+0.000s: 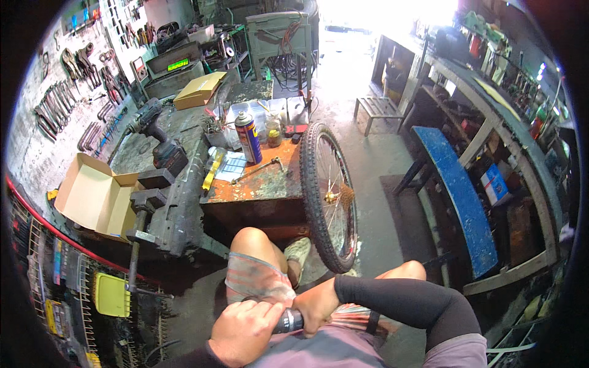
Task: The person sprays lubricant onto a bicycle wheel hub and cassette, then uses a cordless drill to remove the cassette. They inspect the hub and cassette, then reassemble the cassette onto the hub and spin the wheel to test the assembly.
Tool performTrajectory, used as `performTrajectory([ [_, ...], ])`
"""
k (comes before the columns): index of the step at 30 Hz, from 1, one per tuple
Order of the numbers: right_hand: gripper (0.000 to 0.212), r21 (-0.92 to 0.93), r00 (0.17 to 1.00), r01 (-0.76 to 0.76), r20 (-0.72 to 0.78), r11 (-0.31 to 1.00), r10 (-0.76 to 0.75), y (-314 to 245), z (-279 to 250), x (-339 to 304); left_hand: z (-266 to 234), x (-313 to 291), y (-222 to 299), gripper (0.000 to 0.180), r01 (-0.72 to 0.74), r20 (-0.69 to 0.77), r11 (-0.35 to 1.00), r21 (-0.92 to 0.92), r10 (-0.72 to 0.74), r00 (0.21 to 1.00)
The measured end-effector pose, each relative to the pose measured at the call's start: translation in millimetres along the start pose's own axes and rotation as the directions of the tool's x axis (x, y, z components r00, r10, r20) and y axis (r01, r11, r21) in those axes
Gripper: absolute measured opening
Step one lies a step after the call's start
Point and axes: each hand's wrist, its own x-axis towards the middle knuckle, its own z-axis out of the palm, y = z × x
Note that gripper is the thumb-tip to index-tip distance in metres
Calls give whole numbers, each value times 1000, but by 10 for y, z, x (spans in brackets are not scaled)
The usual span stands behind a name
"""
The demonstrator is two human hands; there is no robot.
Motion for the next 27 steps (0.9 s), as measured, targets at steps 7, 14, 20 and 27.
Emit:
performTrajectory([
  [7,18,-740,491,-437,-673,512,-553,-596,16,-328,17,159,-424,61,164,-151,981,-108,-179,972],
  [14,28,-282,963,-48,-266,958,-31,70,-341,-171,267,266,-223,63,28,-119,999,-30,-31,992],
  [20,19,-751,385,-498,-640,434,-665,-284,-225,-183,174,345,-567,68,174,-189,974,-144,-200,961],
  [27,18,-618,617,-359,-719,700,-319,-532,-342,-288,181,347,-690,73,137,-116,977,-166,-157,981],
])
